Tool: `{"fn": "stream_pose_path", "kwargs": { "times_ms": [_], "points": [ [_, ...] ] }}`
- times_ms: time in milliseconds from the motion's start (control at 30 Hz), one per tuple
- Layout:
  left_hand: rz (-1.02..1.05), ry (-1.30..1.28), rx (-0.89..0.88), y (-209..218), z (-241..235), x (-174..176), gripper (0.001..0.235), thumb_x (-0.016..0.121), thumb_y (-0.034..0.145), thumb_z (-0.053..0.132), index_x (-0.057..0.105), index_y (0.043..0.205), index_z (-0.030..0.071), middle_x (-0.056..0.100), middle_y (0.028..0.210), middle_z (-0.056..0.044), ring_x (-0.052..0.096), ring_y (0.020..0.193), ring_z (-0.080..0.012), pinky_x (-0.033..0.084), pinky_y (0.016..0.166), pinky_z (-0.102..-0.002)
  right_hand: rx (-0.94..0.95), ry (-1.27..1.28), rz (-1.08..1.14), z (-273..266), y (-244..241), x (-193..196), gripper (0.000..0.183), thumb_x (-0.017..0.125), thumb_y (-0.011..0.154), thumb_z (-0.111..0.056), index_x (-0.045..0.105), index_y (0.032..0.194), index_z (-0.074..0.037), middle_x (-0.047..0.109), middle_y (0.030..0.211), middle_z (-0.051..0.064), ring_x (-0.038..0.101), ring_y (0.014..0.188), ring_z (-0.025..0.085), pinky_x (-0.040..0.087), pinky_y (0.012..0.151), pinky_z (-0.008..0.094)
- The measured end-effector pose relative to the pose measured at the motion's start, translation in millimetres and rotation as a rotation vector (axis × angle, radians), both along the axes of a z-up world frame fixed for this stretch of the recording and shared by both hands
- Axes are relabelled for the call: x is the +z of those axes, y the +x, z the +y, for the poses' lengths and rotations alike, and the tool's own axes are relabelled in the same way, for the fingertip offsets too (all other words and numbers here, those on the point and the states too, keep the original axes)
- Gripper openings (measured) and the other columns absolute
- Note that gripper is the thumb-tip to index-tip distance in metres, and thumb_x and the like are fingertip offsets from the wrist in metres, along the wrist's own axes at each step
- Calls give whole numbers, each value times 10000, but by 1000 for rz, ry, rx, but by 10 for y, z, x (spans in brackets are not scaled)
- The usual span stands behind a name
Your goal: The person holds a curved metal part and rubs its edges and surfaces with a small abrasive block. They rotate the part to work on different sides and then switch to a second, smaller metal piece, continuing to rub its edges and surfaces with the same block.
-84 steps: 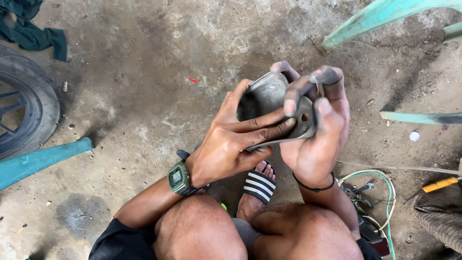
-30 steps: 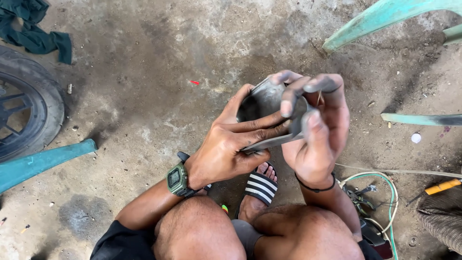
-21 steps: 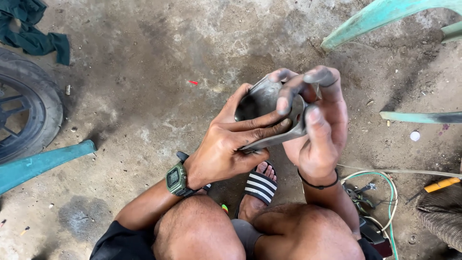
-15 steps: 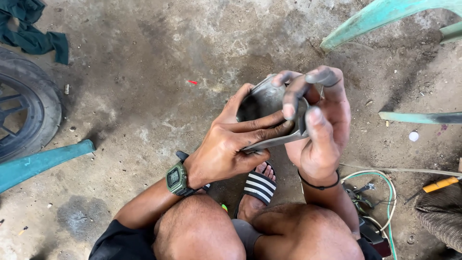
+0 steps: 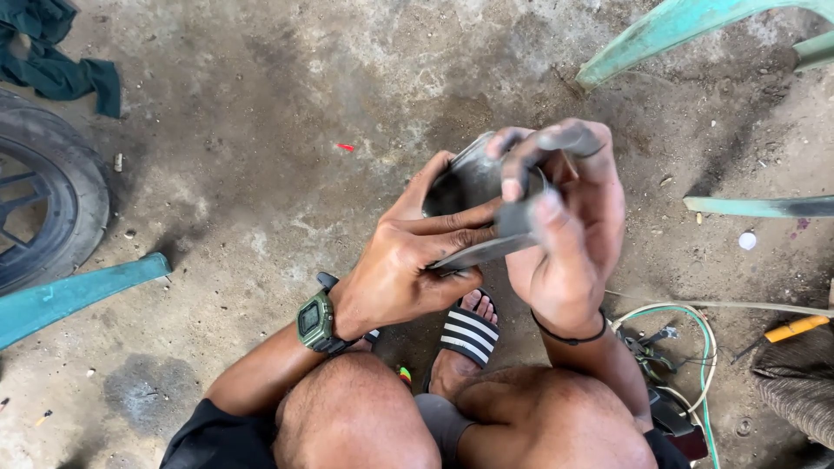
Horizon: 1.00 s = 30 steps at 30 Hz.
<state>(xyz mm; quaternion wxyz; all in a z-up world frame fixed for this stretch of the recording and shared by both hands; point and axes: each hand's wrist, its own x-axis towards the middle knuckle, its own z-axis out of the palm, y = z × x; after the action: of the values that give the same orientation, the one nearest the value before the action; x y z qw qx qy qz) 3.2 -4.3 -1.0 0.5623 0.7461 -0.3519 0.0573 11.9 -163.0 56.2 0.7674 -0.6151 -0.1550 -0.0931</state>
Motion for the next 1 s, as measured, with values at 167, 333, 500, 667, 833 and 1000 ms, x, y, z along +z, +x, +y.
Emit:
{"fn": "stream_pose_path", "kwargs": {
  "times_ms": [167,333,500,667,833,1000],
  "points": [
    [-10,95,5,-30,57,-36,493,748,984,110,603,1449,183,564,1537,4,436,1532,-486,214,1360,-723,31,187,104,17,57,24,189,535,1085,-239,481,1222,-121,460,789,8,489,891,151,435,1043,340],
    [3,-82,17,1,9,121,193,662,834,-68,751,973,32,610,1412,-77,550,1329,-526,346,1238,-683,160,78,15,-64,-1,-73,515,644,1058,-286,412,1467,-76,545,1015,80,544,1075,174,413,1227,395],
    [-9,-58,5,-16,-3,25,343,675,856,-38,748,1182,42,680,1339,-65,659,1223,-391,294,1302,-709,-35,14,69,64,-68,104,346,623,1053,-326,480,1283,-110,555,946,68,564,1007,206,466,1110,398],
    [-17,43,-11,-20,19,0,484,728,904,30,660,1373,132,589,1494,-15,522,1469,-443,252,1337,-704,2,240,221,-13,18,41,161,535,1086,-156,499,1225,-82,567,927,110,575,846,141,469,858,245],
    [0,-54,12,-24,-21,129,255,629,827,-66,751,1018,51,607,1418,-69,601,1356,-423,291,1299,-669,126,231,220,-73,-52,63,402,598,1079,-252,473,1394,-35,649,1212,201,644,1135,205,491,1144,345],
    [8,-98,-15,-11,-27,113,177,599,805,-80,696,908,27,603,1409,-124,619,1301,-411,280,1300,-687,100,109,100,-63,-67,-12,524,695,994,-290,472,1380,-13,606,1201,173,610,1121,177,487,1102,308]
  ]
}}
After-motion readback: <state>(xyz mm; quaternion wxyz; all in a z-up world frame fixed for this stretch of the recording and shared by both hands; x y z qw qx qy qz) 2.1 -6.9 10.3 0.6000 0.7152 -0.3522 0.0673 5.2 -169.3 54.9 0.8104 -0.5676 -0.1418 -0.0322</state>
